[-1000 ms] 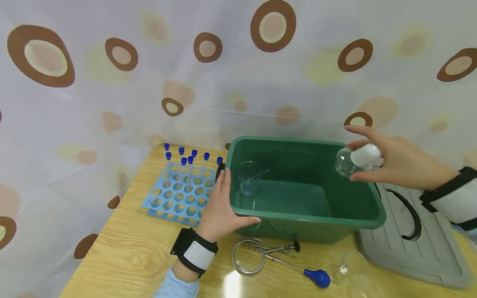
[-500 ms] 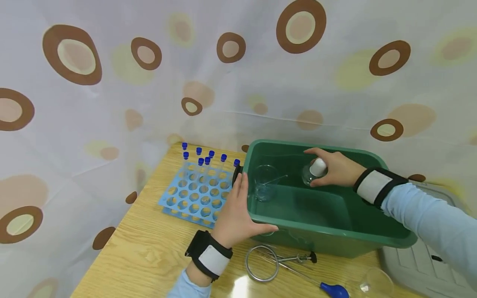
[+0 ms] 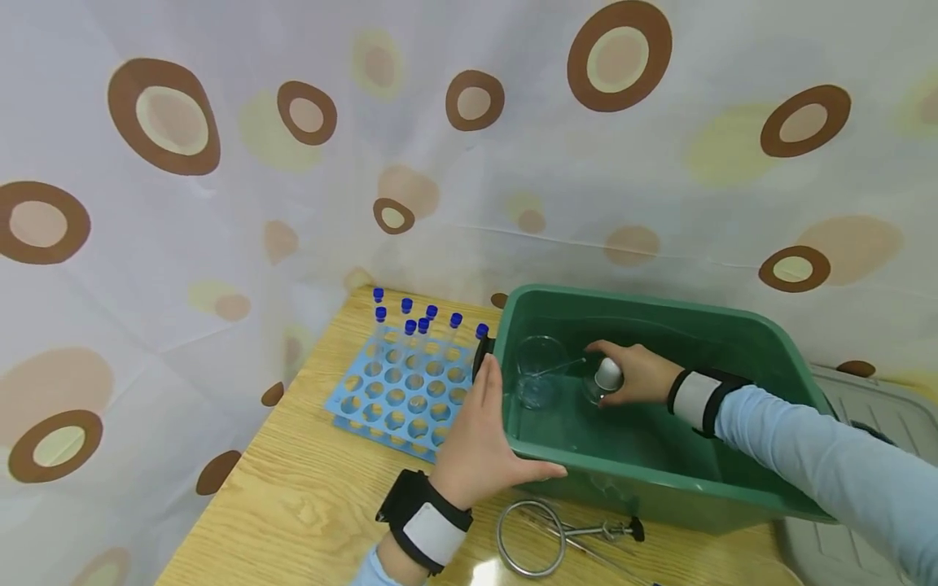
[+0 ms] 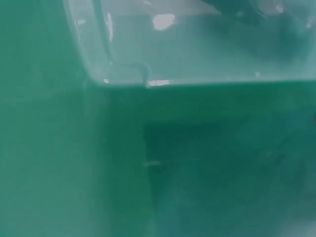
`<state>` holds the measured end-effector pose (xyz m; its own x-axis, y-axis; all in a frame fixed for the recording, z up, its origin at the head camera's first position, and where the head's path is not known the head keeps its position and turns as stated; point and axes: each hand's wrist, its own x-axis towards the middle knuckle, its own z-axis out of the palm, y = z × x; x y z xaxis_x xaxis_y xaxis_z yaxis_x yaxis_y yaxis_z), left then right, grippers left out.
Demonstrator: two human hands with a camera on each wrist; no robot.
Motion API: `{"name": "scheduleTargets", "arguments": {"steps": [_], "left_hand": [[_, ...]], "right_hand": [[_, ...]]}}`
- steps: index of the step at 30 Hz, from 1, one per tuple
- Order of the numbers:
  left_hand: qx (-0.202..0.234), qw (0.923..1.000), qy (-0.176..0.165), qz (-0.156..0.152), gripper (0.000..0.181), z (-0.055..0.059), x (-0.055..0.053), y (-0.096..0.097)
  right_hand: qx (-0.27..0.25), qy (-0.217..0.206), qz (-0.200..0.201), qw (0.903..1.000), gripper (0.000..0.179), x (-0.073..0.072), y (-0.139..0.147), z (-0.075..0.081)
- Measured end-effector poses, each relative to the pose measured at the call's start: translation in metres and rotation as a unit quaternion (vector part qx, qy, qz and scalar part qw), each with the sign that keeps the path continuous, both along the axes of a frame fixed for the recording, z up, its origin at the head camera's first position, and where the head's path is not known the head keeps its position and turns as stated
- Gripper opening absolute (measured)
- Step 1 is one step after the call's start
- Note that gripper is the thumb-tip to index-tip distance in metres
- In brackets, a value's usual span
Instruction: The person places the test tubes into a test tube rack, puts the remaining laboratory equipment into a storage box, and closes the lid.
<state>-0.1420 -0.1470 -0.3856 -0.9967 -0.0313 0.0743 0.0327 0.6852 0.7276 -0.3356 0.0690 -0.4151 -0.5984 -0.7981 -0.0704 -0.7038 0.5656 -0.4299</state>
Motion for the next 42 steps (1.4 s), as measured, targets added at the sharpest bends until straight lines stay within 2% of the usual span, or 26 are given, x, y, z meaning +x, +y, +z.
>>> {"name": "scheduleTargets", "arguments": {"steps": [4,13,20,29,38,42], "left_hand": [[-0.010,0.9999,0.002,-0.003,0.132,-0.001,0.001,0.002],[-0.018,0.9998,0.010,-0.006,0.133,0.001,0.004,0.005],[-0.025,0.9993,0.025,-0.010,0.134,0.002,0.004,0.006],[-0.030,0.9992,0.026,-0.009,0.134,0.000,0.004,0.003],[-0.014,0.9997,0.020,-0.009,0.133,-0.003,0.003,0.000],[-0.022,0.9995,0.021,-0.007,0.133,-0.005,0.002,-0.001]], "right_hand": [[0.010,0.001,0.001,0.9999,0.076,-0.001,0.001,-0.014],[0.022,0.001,0.000,0.9998,0.075,-0.007,0.001,-0.028],[0.013,0.002,-0.004,0.9999,0.071,-0.009,-0.002,-0.033],[0.011,0.002,0.005,0.9999,0.071,-0.011,-0.010,-0.039],[0.001,-0.012,-0.003,0.9999,0.071,-0.015,-0.016,-0.049],[0.002,-0.006,-0.004,1.0000,0.068,-0.016,-0.018,-0.053]]}}
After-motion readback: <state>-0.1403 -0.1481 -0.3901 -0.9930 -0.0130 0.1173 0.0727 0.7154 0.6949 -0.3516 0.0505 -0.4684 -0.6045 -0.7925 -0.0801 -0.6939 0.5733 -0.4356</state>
